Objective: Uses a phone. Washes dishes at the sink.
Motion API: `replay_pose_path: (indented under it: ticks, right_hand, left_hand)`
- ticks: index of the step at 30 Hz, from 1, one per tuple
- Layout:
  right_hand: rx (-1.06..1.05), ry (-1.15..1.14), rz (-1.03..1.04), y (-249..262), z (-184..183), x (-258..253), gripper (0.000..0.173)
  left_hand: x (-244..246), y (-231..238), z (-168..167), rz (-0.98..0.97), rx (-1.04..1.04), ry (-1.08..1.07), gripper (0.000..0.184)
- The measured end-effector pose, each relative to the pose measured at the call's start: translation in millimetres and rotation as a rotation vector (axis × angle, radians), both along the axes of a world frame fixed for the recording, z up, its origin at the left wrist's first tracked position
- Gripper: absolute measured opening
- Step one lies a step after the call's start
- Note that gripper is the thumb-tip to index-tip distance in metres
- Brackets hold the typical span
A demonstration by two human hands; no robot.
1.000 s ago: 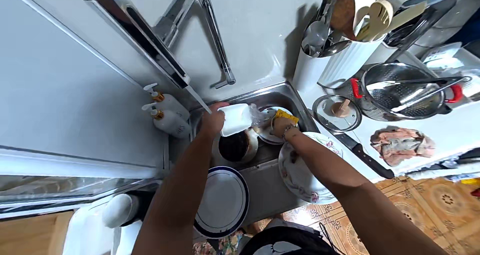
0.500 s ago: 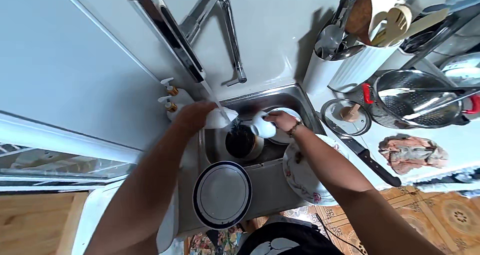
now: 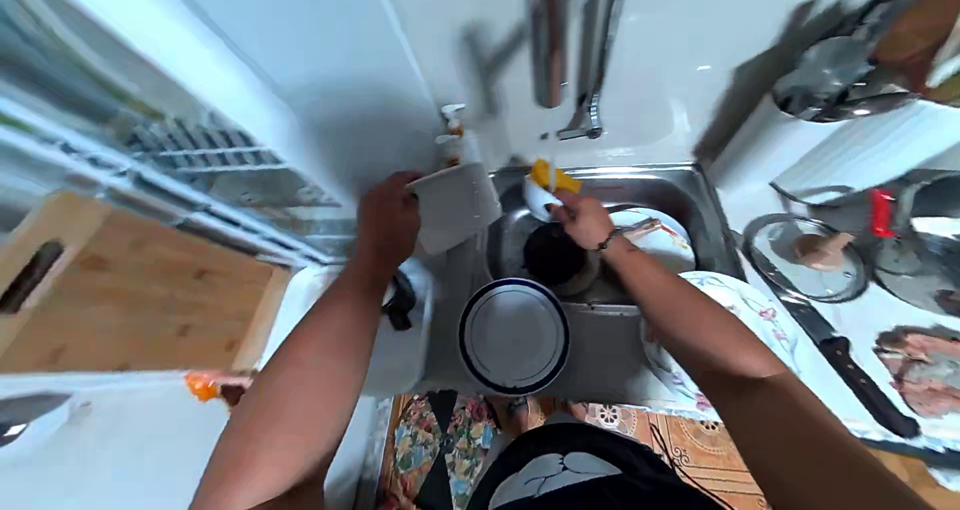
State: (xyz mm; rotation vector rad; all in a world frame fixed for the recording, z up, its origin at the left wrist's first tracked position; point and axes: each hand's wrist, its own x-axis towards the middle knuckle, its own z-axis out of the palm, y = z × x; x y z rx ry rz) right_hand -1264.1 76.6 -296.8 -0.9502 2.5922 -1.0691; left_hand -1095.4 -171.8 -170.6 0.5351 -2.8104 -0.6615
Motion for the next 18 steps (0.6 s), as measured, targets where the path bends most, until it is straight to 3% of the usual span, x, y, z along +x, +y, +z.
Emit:
replay_pose_path:
  ticks: [2, 5, 7, 9, 12, 16, 18]
  right_hand:
    - [-0.151, -0.125, -0.085, -1, -4, -1, 0.034]
    - [-0.572, -0.534, -0.389, -10, -17, -6, 0.027]
    - [-0.861, -0.768, -0.589, -18, -20, -7, 0.027]
    - [-0.996, -0.849, -0.691, -26, -19, -7, 0.030]
    - [-0.767, -0.678, -0.564, -31, -13, -2, 0.028]
    - [-0.136, -0.102, -0.089, -24, 5, 3, 0.031]
    - [0.021, 0.126, -0.006, -20, 6, 6, 0.034]
  left_hand:
    - [26, -8, 0, 0.022, 0.148, -0.018, 0.035]
    - [61, -20, -6, 0.058, 0.347, 0.003, 0.032]
    - [83, -27, -8, 0.075, 0.382, 0.022, 0.031]
    - [114, -49, -19, 0.072, 0.361, 0.078, 0.031]
    - [183, -135, -71, 0.118, 0.415, 0.205, 0.032]
    - [267, -199, -112, 0.474, 0.568, 0.433, 0.033]
    - [308, -258, -167, 0.603, 0.586, 0.508, 0.034]
